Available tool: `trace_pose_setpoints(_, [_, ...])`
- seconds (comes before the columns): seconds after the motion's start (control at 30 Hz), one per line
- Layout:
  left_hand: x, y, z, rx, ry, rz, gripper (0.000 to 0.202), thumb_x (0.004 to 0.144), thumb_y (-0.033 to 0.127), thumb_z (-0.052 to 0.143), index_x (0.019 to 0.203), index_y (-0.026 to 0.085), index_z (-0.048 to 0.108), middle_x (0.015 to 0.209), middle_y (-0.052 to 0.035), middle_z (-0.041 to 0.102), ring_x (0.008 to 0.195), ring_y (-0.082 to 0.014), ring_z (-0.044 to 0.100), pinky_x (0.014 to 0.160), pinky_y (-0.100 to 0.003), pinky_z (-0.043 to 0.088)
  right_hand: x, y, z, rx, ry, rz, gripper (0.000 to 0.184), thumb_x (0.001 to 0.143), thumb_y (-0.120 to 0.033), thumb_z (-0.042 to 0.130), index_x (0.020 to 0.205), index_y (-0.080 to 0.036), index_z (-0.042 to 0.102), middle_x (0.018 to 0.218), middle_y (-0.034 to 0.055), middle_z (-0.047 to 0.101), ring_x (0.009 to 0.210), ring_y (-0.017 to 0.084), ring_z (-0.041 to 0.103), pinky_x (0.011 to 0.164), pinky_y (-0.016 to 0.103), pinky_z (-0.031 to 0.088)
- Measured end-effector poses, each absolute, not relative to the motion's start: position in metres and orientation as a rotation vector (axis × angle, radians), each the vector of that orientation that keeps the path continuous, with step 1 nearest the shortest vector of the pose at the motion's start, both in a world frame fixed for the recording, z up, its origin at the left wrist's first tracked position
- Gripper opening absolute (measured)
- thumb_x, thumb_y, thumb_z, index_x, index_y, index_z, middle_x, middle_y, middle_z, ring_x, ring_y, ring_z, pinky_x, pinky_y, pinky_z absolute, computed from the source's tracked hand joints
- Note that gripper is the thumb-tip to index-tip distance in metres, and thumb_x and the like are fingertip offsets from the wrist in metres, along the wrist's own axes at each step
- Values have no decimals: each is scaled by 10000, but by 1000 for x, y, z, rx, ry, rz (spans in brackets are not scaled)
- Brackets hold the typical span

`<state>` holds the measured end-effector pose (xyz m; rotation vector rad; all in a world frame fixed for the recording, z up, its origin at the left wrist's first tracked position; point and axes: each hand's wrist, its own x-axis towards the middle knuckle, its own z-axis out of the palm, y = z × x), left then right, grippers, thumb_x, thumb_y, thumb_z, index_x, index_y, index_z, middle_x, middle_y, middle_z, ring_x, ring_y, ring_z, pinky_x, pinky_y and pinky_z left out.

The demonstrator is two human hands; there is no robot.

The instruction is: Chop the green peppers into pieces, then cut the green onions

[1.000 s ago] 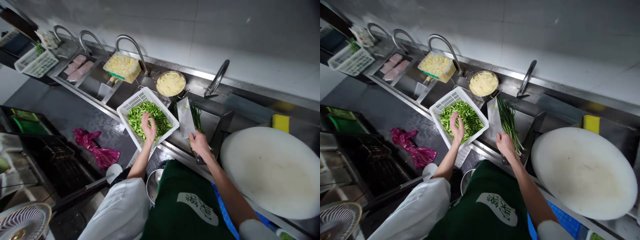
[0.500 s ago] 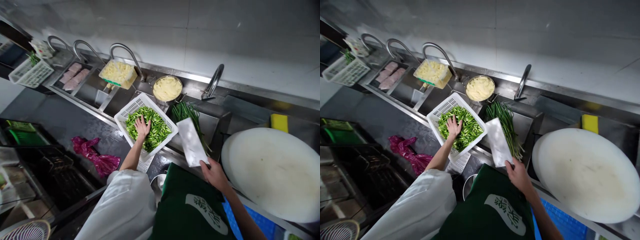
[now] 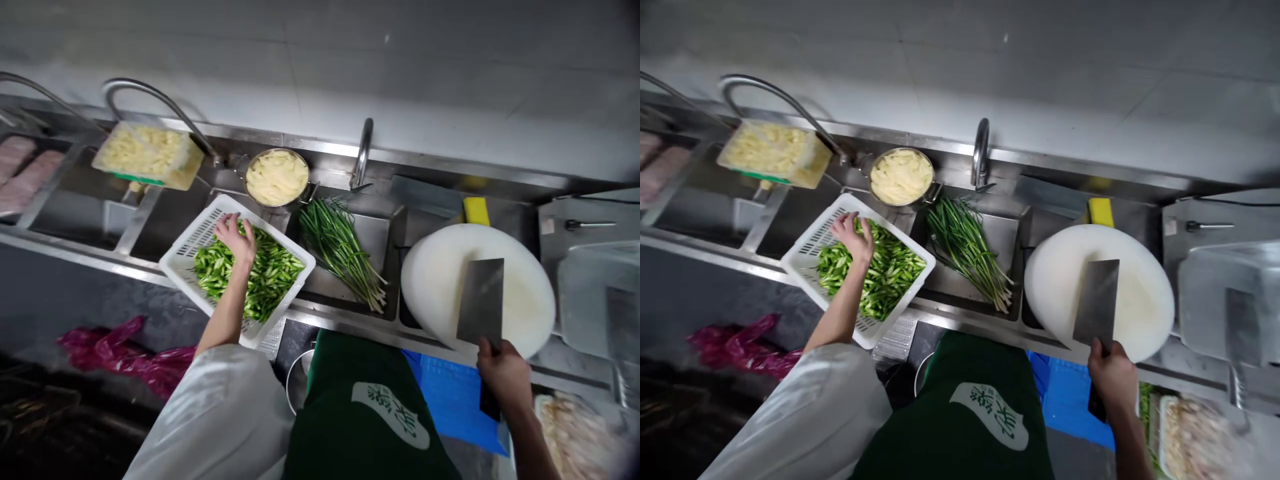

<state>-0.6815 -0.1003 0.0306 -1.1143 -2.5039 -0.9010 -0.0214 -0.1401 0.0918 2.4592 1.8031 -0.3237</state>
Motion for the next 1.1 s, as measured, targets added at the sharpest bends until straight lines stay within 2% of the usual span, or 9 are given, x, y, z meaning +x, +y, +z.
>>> trace_pose_setpoints(0.13, [-556, -76, 14, -1936, -2255, -1263, 236, 1012, 262, 467, 1101, 176, 668, 1061, -108, 648, 1074, -235, 594, 1041, -444, 463, -1, -133, 81, 2377, 1645, -222, 297, 922, -338, 518, 966, -105, 696, 743, 158, 690, 704, 282, 642, 635, 334, 376])
trace_pose_setpoints(0.23, [-458, -42, -36, -2297, -2439, -1129, 213, 988, 178, 493, 1031, 189, 701, 1010, -93, 672, 978, -204, 634, 939, -352, 520, 2, -134, 74, 2348, 1638, -287, 352, 959, -348, 470, 1029, -91, 700, 775, 158, 703, 724, 271, 648, 644, 323, 383])
trace_pose_setpoints(0.37, [-393, -2, -115, -2236, -2904, -836, 176, 956, 127, 541, 985, 121, 714, 970, -141, 660, 934, -226, 629, 874, -361, 519, 4, -138, 64, 2330, 1555, -338, 393, 988, -389, 418, 1053, -107, 683, 809, 170, 709, 759, 287, 659, 626, 319, 389])
trace_pose_setpoints(0.5, [-388, 12, -170, -2096, -3095, -733, 149, 902, 81, 597, 1007, 86, 703, 967, -153, 666, 1005, -255, 626, 911, -380, 491, 8, -137, 56, 2338, 1408, -392, 427, 986, -431, 387, 1056, -114, 664, 795, 179, 697, 773, 306, 657, 616, 323, 408])
trace_pose_setpoints(0.67, [-397, 3, -200, -2090, -3216, -661, 262, 821, -11, 603, 1026, 131, 683, 901, -98, 691, 945, -223, 653, 906, -335, 497, 10, -136, 57, 2372, 1287, -474, 472, 965, -491, 345, 1074, -139, 640, 827, 174, 696, 789, 304, 656, 637, 333, 432])
trace_pose_setpoints(0.73, [-407, 1, -203, -2018, -3231, -692, 320, 839, -2, 561, 1096, 159, 663, 1036, -105, 691, 1006, -219, 656, 947, -330, 499, 11, -136, 58, 2380, 1260, -495, 504, 953, -530, 325, 1060, -148, 636, 822, 171, 691, 782, 304, 653, 629, 339, 432])
trace_pose_setpoints(0.83, [-426, 6, -207, -1800, -3279, -734, 445, 875, 14, 468, 1276, 166, 589, 1321, -159, 588, 1121, -235, 648, 1007, -358, 487, 14, -137, 57, 2393, 1243, -492, 544, 935, -569, 300, 1033, -150, 633, 814, 182, 683, 781, 317, 650, 631, 357, 437])
trace_pose_setpoints(0.9, [-436, 13, -210, -1684, -3334, -735, 502, 877, 29, 467, 1360, 148, 538, 1390, -197, 538, 1142, -261, 650, 1007, -384, 485, 15, -138, 56, 2404, 1237, -492, 540, 926, -575, 299, 1018, -157, 628, 817, 185, 681, 787, 321, 651, 638, 363, 442])
trace_pose_setpoints(1.1, [-428, 16, -216, -1652, -3460, -751, 295, 904, 131, 578, 1193, 155, 634, 1135, -165, 701, 1086, -265, 673, 977, -349, 478, 10, -139, 59, 2420, 1247, -467, 480, 916, -574, 315, 1000, -195, 597, 848, 175, 676, 819, 320, 644, 633, 352, 430])
